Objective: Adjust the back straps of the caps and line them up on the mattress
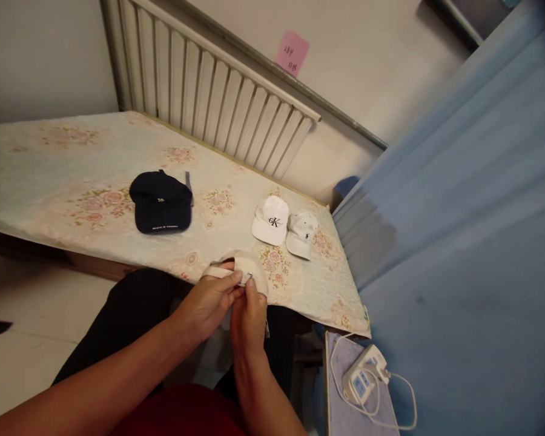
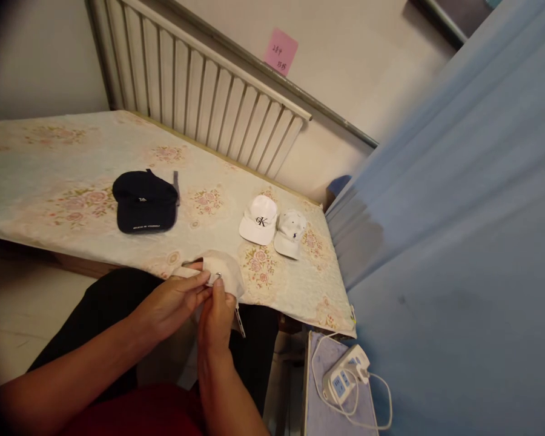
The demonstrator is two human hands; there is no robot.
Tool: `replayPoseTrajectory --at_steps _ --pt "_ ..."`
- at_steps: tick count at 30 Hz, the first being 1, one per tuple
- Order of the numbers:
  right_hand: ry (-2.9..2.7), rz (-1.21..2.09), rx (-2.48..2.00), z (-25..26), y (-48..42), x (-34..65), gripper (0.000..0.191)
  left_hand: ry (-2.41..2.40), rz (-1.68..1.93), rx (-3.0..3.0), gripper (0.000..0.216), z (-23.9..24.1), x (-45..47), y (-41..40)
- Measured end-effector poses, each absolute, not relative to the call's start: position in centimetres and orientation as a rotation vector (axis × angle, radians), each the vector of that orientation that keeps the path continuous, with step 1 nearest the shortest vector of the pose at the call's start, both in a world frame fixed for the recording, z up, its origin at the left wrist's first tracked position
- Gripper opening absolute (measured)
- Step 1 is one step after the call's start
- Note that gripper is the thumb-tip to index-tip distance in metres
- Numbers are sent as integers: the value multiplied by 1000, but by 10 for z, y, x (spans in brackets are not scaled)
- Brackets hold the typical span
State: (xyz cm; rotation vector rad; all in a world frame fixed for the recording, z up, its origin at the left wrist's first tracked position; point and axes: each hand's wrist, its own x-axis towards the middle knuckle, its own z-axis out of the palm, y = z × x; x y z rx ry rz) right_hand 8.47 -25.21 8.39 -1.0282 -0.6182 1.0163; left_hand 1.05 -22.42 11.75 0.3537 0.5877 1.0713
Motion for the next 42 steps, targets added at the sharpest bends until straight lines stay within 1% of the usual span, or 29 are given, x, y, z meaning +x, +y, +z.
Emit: replayPoseTrajectory --at_steps 8,12,18,21,26,33,35,39,42 --pt "-438 1009 -998 88 -246 83 37 614 1076 479 21 109 11 -226" --pt "-377 1015 -856 94 -241 87 36 622 1094 505 23 111 10 -229" --pt "-269 993 -696 102 -234 105 46 641 1117 525 30 112 6 -229" --pt "-237 982 -674 106 -232 118 46 637 1122 497 31 109 2 -227" --pt "-240 998 -650 107 -230 133 44 621 1117 446 30 103 -3 -222" --pt "-262 1002 -659 102 -230 132 42 452 1068 339 18 102 -1 -218" --pt "-243 991 -666 101 -229 133 40 412 1063 266 18 102 0 -219" --pt "-254 999 -675 96 -228 134 41 377 1017 214 27 101 3 -222" --pt "-271 996 -688 91 -227 136 45 378 990 224 25 98 7 -223"
